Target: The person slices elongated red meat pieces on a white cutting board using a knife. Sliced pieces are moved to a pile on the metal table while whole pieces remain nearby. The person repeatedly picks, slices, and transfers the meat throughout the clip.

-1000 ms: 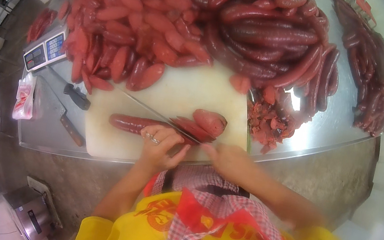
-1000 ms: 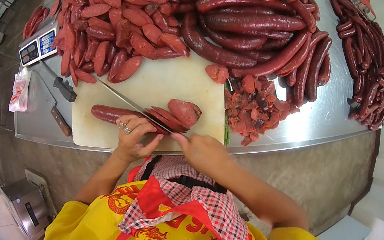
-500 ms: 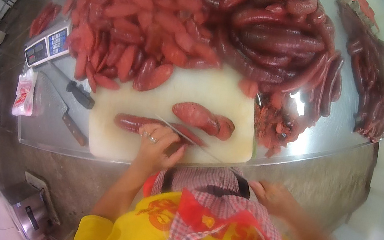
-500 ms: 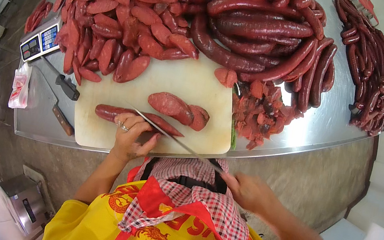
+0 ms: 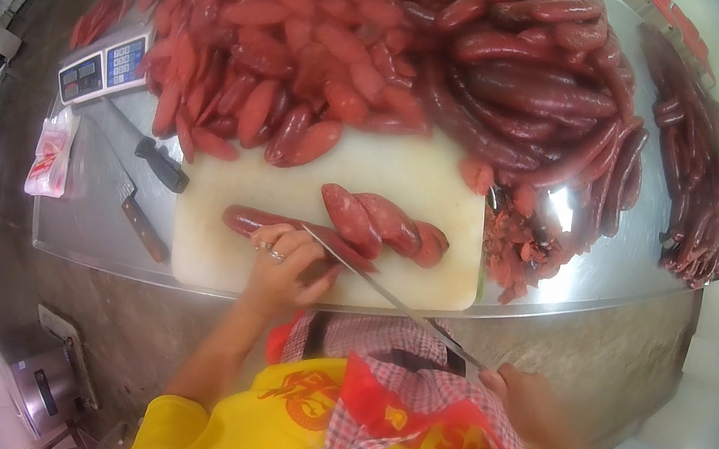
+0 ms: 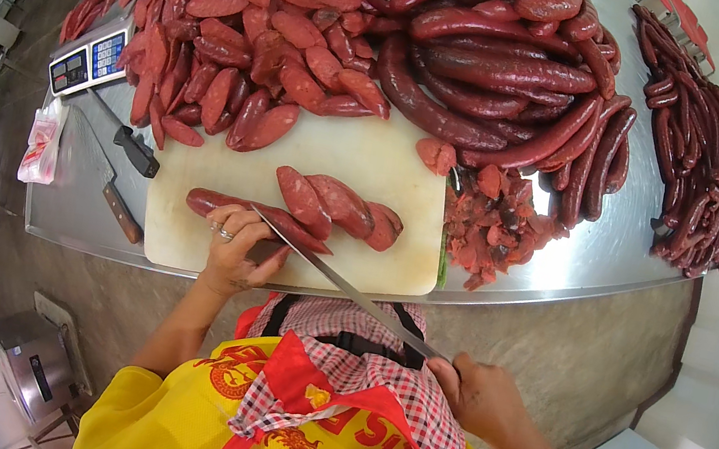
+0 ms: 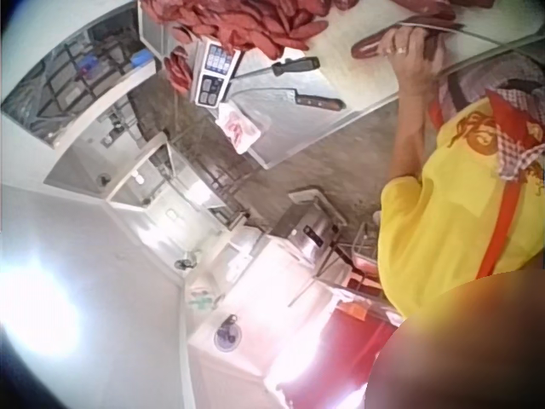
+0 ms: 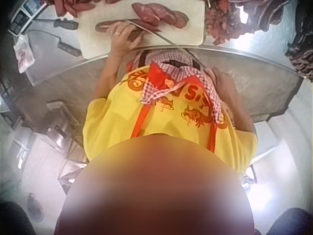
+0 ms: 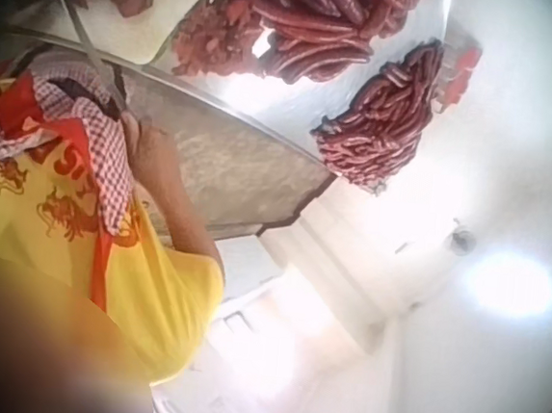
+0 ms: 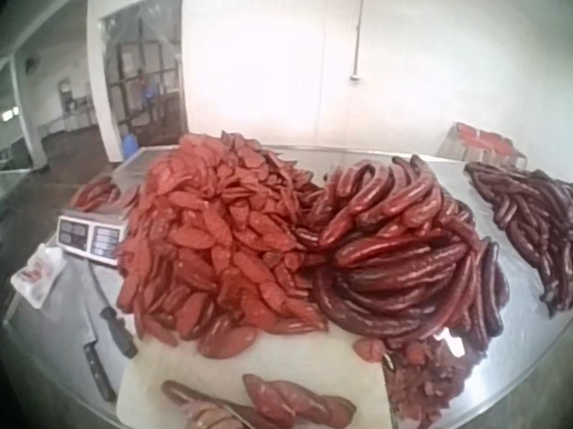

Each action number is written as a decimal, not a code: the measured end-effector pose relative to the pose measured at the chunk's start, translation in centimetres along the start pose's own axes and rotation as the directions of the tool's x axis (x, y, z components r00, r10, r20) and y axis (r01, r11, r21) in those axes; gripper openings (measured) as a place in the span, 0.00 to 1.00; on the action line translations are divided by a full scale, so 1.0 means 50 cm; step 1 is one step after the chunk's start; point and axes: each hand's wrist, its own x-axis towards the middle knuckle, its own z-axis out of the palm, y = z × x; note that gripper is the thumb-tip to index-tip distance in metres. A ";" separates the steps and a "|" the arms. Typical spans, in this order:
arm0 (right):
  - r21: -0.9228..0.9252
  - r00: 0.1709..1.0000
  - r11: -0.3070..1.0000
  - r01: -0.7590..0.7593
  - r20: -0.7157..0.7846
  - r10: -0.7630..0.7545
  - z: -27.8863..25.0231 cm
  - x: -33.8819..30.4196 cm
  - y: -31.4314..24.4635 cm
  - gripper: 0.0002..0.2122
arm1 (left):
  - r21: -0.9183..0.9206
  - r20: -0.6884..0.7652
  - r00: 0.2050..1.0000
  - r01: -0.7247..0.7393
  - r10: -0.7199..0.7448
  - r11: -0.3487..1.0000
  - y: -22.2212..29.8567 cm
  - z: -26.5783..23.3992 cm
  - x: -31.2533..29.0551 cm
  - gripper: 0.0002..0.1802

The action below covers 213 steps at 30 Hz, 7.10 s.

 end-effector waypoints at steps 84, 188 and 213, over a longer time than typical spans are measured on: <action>-0.081 0.709 0.756 0.650 -0.294 -0.641 0.100 0.286 -0.178 0.22 | 0.004 -0.110 0.985 0.132 -0.130 0.991 0.025 0.001 -0.022 0.17; 0.843 0.852 0.489 0.225 -0.414 0.322 -0.176 0.256 -0.090 0.35 | -0.059 0.343 0.570 0.806 -0.747 0.588 -0.401 0.404 0.985 0.31; 0.824 0.858 0.397 0.405 -0.493 0.147 -0.037 0.114 0.050 0.31 | 0.120 0.484 0.866 0.075 -0.124 0.990 0.061 -0.075 0.285 0.21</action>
